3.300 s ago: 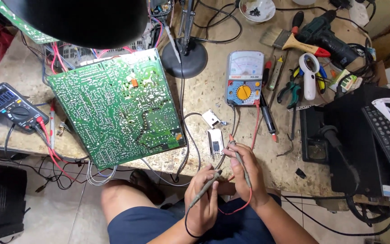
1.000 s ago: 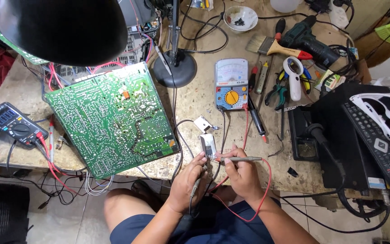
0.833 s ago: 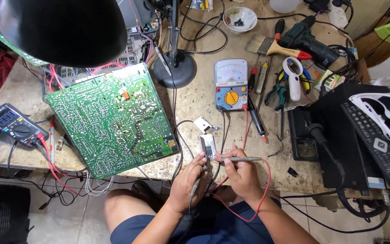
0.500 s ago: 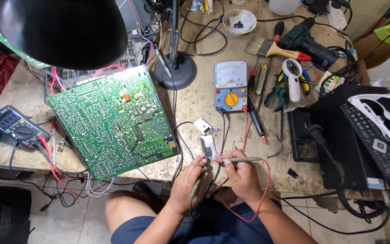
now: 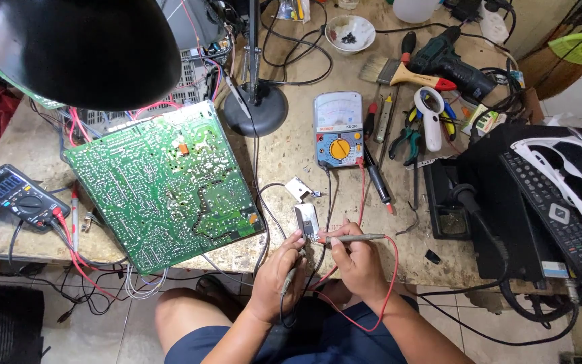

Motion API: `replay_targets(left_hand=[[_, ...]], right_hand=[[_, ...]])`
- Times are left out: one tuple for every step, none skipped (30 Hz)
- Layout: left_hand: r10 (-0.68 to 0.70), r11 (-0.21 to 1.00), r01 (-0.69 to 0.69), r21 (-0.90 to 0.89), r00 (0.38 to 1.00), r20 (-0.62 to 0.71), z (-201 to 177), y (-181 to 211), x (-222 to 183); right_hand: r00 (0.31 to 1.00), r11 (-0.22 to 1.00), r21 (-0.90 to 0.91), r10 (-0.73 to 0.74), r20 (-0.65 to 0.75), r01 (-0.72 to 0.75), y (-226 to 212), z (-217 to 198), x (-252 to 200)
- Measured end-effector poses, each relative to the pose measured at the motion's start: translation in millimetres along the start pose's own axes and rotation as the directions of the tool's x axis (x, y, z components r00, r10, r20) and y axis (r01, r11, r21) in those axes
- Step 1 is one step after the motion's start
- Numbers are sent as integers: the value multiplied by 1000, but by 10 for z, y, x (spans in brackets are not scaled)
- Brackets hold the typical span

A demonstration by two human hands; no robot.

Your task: Mounting an electronic component to a heatsink using a screwdriver and testing the assembly with a multimeter on an electronics repair bench.

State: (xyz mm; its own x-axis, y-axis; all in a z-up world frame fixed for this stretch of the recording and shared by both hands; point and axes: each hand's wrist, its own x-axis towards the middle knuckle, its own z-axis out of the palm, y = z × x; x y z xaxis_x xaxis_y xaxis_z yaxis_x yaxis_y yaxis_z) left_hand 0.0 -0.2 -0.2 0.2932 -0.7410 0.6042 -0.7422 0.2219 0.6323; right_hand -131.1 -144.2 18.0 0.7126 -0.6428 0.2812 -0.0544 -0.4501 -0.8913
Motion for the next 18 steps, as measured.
replay_targets(left_hand=[[7, 1000, -7, 6, 1000, -3, 2, -1, 0], [5, 1000, -5, 6, 1000, -2, -1, -1, 2], [5, 1000, -5, 6, 1000, -1, -3, -1, 3], [4, 1000, -4, 5, 1000, 0, -2, 1, -1], [1, 1000, -1, 4, 1000, 1, -5, 9, 6], [5, 1000, -5, 6, 1000, -6, -6, 17, 15], [10, 1000, -9, 8, 1000, -13, -10, 25, 24], [9, 1000, -8, 9, 1000, -14, -7, 19, 17], [5, 1000, -5, 7, 1000, -10, -5, 14, 12], [3, 1000, -3, 5, 1000, -6, -2, 8, 8], [3, 1000, -3, 5, 1000, -7, -2, 6, 4], [0, 1000, 0, -2, 1000, -8, -1, 5, 4], [-2, 1000, 2, -10, 1000, -10, 0, 5, 4], [-1, 1000, 1, -9, 1000, -9, -2, 3, 2], [-6, 1000, 6, -16, 1000, -4, -4, 2, 0], [-12, 1000, 12, -22, 1000, 0, -6, 0, -2], [-10, 1000, 10, -22, 1000, 0, -6, 4, 0], [-9, 1000, 9, -19, 1000, -4, -4, 7, 3]], right_hand=[[1000, 1000, 12, 2, 2, -2, -8, 1, 2], [1000, 1000, 13, 3, 3, -3, -15, -10, 7], [1000, 998, 53, 20, 13, -21, -21, -20, 11], [999, 995, 92, 38, 23, -40, -27, -33, 9], [999, 995, 92, 40, 25, -43, -23, -33, 3], [999, 995, 82, 47, 27, -49, -19, -35, 0], [998, 996, 71, 53, 30, -55, -17, -36, -3], [998, 996, 71, 53, 32, -55, -17, -34, -1], [999, 997, 63, 45, 26, -46, -19, -32, 0], [999, 998, 54, 36, 20, -37, -21, -31, 3], [999, 998, 54, 36, 20, -37, -30, -31, 4], [999, 998, 39, 40, 25, -41, -39, -34, 5], [999, 999, 25, 44, 30, -45, -48, -38, 6], [999, 999, 24, 43, 29, -44, -31, -35, 2], [998, 998, 17, 64, 25, -64, -14, -33, -3], [996, 996, 10, 84, 22, -85, 2, -31, -7], [996, 996, 10, 83, 21, -84, -8, -27, -4], [998, 999, 10, 52, 26, -53, -17, -25, 0]])
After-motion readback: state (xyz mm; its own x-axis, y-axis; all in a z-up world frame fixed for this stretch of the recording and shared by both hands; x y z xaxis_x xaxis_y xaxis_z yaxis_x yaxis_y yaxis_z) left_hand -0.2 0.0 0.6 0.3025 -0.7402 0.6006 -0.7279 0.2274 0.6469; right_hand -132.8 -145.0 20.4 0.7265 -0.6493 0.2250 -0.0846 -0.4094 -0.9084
